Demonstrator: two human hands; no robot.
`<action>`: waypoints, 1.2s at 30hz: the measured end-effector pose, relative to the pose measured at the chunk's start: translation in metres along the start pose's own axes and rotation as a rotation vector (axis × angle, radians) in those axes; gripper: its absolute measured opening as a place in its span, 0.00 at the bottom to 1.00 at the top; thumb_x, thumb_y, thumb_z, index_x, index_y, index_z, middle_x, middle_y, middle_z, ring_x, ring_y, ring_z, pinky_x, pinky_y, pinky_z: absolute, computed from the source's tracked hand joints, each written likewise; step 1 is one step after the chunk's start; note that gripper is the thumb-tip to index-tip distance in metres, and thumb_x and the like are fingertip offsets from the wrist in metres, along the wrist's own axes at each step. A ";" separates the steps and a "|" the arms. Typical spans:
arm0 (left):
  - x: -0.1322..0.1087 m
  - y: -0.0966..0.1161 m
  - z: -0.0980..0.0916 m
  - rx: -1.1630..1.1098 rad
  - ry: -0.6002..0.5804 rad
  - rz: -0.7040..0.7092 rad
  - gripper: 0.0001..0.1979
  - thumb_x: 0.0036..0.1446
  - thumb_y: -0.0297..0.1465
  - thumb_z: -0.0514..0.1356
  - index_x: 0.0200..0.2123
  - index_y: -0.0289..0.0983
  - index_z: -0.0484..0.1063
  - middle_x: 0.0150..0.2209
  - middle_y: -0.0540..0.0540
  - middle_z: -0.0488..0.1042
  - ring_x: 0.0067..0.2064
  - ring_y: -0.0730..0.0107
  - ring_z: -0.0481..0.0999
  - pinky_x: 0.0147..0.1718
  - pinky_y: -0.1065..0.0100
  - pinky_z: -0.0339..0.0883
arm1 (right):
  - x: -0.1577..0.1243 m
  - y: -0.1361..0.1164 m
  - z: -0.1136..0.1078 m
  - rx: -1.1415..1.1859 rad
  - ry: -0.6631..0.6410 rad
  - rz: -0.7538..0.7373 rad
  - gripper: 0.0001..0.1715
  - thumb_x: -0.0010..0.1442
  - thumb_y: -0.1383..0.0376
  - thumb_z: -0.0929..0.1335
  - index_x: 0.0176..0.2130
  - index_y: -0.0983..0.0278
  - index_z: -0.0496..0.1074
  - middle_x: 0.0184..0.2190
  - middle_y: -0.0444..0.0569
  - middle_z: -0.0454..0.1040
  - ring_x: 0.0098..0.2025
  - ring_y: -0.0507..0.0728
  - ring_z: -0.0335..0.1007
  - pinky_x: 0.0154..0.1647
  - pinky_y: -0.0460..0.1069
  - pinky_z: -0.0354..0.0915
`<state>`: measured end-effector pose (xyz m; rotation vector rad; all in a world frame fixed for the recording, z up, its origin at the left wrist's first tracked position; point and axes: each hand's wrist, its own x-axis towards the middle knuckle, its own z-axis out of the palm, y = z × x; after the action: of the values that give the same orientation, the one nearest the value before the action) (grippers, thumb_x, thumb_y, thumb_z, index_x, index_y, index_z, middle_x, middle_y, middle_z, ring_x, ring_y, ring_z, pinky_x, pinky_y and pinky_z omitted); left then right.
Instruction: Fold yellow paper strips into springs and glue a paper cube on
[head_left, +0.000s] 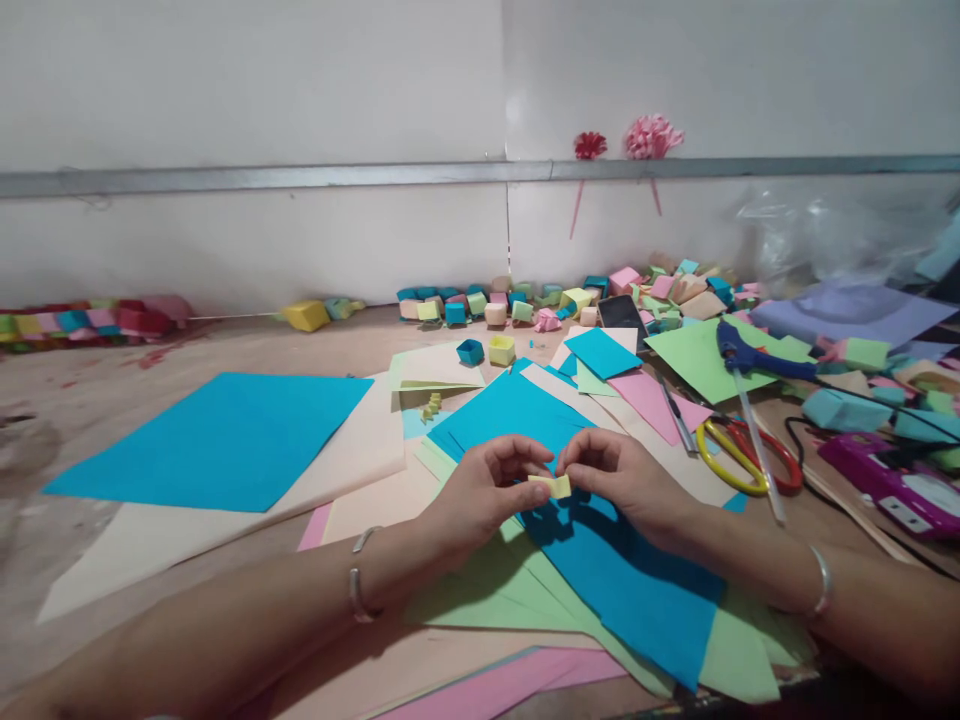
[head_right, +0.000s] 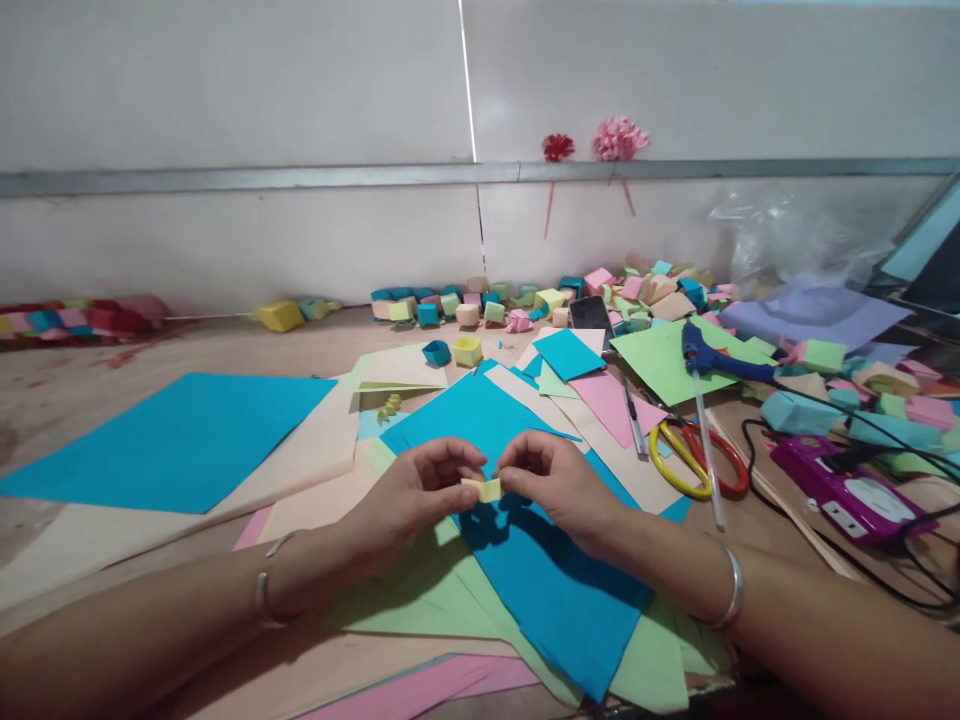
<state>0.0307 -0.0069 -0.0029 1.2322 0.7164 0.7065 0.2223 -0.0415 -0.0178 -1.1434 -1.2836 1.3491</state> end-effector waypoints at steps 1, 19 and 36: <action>-0.001 0.000 0.001 -0.006 -0.010 -0.007 0.17 0.41 0.34 0.73 0.35 0.36 0.75 0.29 0.49 0.74 0.31 0.75 0.71 0.31 0.71 0.62 | 0.000 0.000 0.000 -0.006 -0.019 0.001 0.10 0.53 0.59 0.72 0.31 0.64 0.72 0.27 0.44 0.70 0.29 0.51 0.63 0.31 0.49 0.59; 0.008 0.010 -0.013 0.531 -0.083 -0.020 0.17 0.54 0.42 0.62 0.40 0.35 0.76 0.30 0.45 0.76 0.29 0.68 0.71 0.27 0.70 0.65 | 0.015 -0.002 -0.008 -0.103 -0.032 -0.042 0.04 0.50 0.68 0.71 0.30 0.65 0.73 0.20 0.39 0.66 0.23 0.48 0.59 0.24 0.44 0.56; 0.002 -0.006 -0.006 0.325 0.022 0.076 0.04 0.52 0.23 0.56 0.32 0.36 0.68 0.26 0.51 0.70 0.26 0.74 0.71 0.27 0.72 0.66 | -0.008 -0.011 -0.007 -1.062 -0.247 -1.016 0.15 0.59 0.74 0.66 0.47 0.66 0.71 0.43 0.55 0.78 0.44 0.59 0.71 0.42 0.55 0.66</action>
<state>0.0273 -0.0027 -0.0098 1.5567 0.8283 0.6832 0.2304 -0.0479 -0.0067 -0.6901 -2.4173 -0.0261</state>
